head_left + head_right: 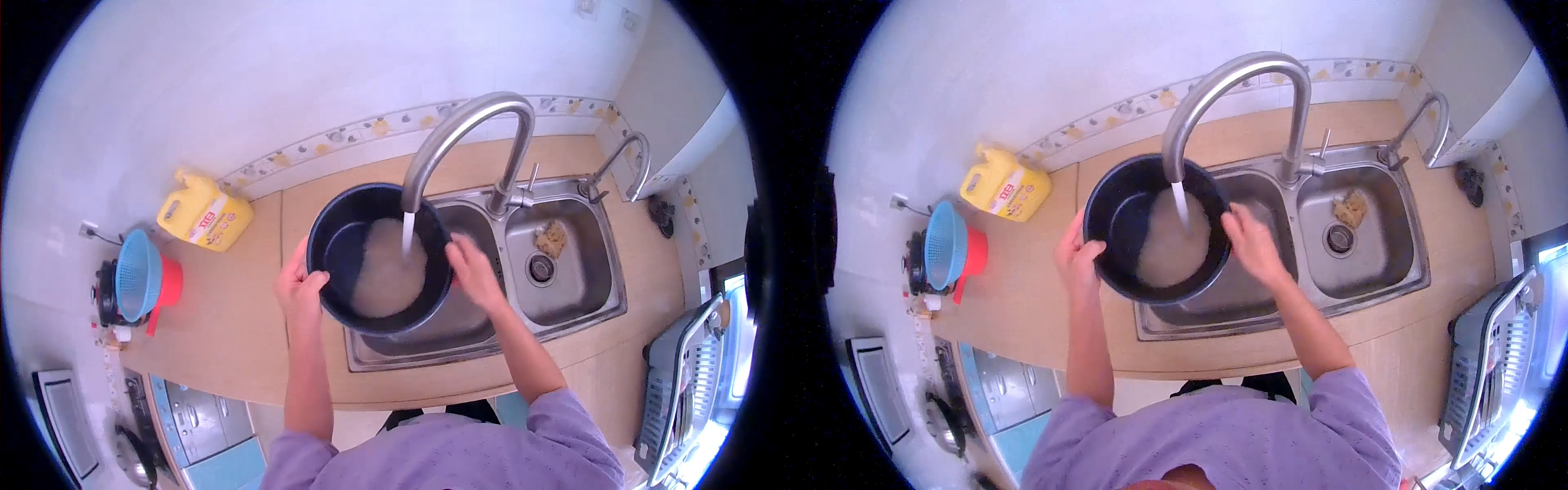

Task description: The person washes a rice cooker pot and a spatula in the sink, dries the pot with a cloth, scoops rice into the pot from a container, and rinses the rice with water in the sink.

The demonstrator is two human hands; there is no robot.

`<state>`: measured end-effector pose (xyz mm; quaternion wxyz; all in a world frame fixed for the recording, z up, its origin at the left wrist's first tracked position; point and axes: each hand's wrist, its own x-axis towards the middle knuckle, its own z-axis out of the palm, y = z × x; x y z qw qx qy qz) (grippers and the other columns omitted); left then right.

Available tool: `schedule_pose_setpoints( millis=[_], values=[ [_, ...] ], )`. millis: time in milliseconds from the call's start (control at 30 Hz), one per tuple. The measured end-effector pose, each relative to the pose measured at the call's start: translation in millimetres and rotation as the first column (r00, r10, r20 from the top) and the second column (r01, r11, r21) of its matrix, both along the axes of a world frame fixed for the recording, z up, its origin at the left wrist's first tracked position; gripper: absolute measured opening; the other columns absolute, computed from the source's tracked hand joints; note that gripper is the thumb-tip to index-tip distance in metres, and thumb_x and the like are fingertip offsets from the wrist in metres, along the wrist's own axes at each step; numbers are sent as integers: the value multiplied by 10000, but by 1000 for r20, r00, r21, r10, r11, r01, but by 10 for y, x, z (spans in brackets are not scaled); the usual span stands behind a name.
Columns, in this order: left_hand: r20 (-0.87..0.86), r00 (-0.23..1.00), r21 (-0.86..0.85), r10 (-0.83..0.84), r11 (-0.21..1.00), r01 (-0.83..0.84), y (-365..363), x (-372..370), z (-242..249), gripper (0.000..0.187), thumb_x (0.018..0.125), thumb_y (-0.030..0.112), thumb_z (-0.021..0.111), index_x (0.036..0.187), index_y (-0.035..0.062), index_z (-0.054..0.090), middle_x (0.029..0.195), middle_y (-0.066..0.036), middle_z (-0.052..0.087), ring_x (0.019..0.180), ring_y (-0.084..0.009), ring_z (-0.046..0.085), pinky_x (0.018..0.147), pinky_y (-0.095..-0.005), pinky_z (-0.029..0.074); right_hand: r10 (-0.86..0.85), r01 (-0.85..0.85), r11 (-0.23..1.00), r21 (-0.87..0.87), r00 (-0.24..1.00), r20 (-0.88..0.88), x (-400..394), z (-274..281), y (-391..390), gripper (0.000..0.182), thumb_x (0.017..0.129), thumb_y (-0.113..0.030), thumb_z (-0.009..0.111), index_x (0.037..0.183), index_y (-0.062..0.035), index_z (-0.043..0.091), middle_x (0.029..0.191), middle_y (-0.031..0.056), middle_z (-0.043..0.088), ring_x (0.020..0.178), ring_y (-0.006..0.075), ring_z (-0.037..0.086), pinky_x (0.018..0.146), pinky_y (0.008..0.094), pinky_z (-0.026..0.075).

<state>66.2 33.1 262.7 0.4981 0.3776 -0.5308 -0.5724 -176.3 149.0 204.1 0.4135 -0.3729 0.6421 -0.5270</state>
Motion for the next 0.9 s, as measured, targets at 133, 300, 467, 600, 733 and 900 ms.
schedule_pose_setpoints(
  millis=[133,300,467,600,733,900],
  values=[
    [-168,985,141,43,990,-19,-54,-249,-374,591,663,-143,518,1246,-59,471,1022,-107,630,830,-143,613,726,-242,496,-120,91,986,-140,969,-217,-272,79,63,303,896,-160,526,1158,-8,523,658,-14,519,555,64,453,498,228,386],
    [-87,996,375,-23,925,54,315,-132,-601,596,678,-134,530,1264,-60,448,1084,-128,615,918,-163,609,821,-270,479,-119,137,990,38,946,-303,-163,-199,637,289,873,-89,530,1137,29,518,659,30,554,591,74,476,528,240,392],
    [-66,995,262,-79,960,93,168,-16,-417,510,743,-78,565,1241,-75,457,1107,-142,607,982,-181,599,861,-280,469,-115,115,993,-33,993,-14,-34,-266,411,273,873,-80,530,1129,14,541,712,8,578,602,71,476,539,227,392],
    [97,992,208,-79,976,57,46,-119,-473,490,792,6,623,1250,-55,461,831,-17,628,675,-41,542,594,-178,427,-151,145,987,-63,984,-97,-179,-99,325,280,881,-116,535,1130,12,546,662,-53,512,569,33,431,508,203,362],
    [53,990,205,-134,971,120,200,-148,-702,505,793,-2,632,1263,-48,452,798,15,608,623,-10,485,556,-164,391,-176,177,984,-11,968,-177,-216,-146,525,283,872,-108,538,1124,21,542,647,-34,529,588,41,445,532,214,373],
    [32,994,210,-102,973,93,206,-55,-406,481,811,-30,585,1270,-54,446,955,-14,628,771,-29,544,686,-155,422,-163,163,986,-40,987,2,11,-217,513,268,881,-90,516,1122,27,531,646,-7,540,639,60,480,596,218,399]
  ],
)
